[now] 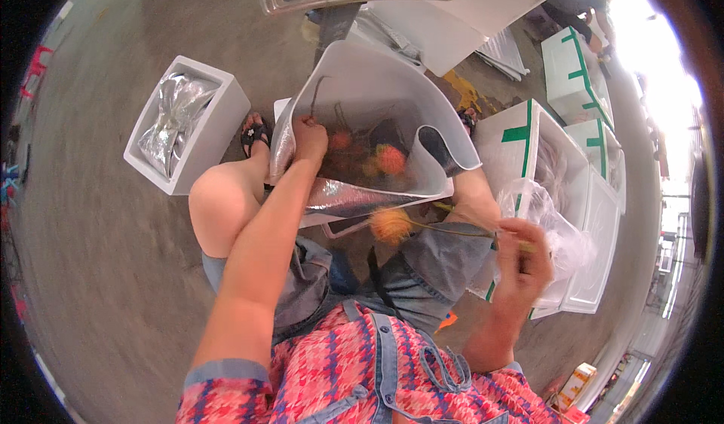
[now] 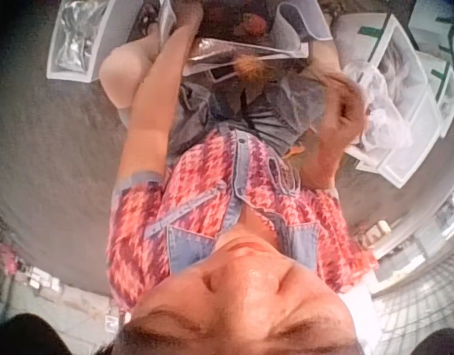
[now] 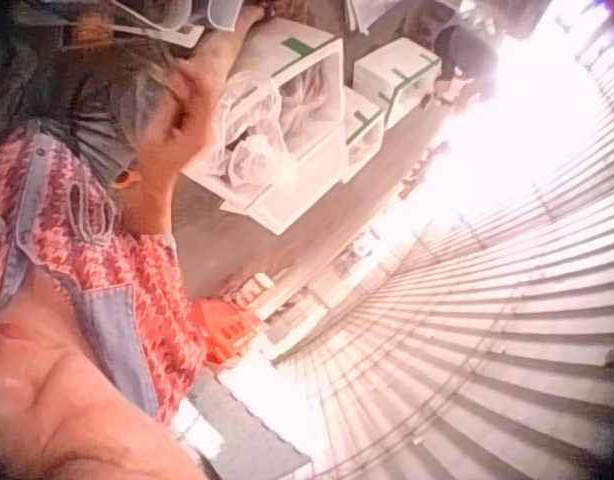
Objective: The person sorts rambutan from a large bin into a small foam box by hand, removing stems and leaves, and then seals the box using a tape dispenser.
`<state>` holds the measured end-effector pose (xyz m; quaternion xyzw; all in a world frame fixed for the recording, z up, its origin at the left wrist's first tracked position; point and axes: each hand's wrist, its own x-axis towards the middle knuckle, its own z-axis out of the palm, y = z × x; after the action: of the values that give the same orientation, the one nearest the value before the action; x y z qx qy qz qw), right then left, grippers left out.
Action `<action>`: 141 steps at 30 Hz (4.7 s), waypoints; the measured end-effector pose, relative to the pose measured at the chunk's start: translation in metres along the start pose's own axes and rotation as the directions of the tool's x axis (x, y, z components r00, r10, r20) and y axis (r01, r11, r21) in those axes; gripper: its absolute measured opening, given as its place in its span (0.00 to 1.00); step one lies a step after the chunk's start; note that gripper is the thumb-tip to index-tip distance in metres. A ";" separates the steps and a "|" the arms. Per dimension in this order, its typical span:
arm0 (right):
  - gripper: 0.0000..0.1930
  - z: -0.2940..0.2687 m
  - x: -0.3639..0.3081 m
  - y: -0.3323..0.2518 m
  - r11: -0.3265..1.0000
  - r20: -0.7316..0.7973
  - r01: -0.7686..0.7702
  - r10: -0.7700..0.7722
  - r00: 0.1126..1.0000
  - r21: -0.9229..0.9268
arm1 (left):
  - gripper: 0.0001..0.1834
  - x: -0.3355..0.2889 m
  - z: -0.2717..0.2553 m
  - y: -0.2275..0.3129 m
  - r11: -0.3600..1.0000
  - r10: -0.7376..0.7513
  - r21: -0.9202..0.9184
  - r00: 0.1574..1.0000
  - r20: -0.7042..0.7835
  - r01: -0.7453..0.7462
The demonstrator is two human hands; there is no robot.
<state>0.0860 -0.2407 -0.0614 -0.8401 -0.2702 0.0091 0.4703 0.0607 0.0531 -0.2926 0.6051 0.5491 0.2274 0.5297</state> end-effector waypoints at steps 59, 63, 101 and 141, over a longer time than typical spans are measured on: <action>0.06 0.056 0.085 0.006 0.986 0.043 0.126 -0.122 0.992 -0.114 | 0.12 -0.077 -0.009 0.077 0.856 0.414 -0.493 0.774 0.479 -0.153; 0.06 0.067 0.091 0.016 0.987 0.029 0.133 -0.131 0.991 -0.095 | 0.12 -0.103 -0.015 0.084 0.848 0.499 -0.495 0.597 0.628 -0.187; 0.22 -0.274 -0.103 0.116 0.824 0.562 -0.535 0.536 0.631 -0.185 | 0.30 -0.205 0.009 0.124 0.753 0.589 -0.382 0.289 0.755 -0.536; 0.17 0.114 0.108 0.070 0.942 0.728 0.279 -0.322 0.606 0.184 | 0.10 -0.092 -0.101 0.072 0.786 0.425 0.176 0.724 0.543 -0.593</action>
<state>0.1790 -0.1298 -0.1551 -0.6912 -0.5759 0.2816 0.3335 -0.0221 0.0212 -0.1663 0.8517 0.2416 0.1128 0.4511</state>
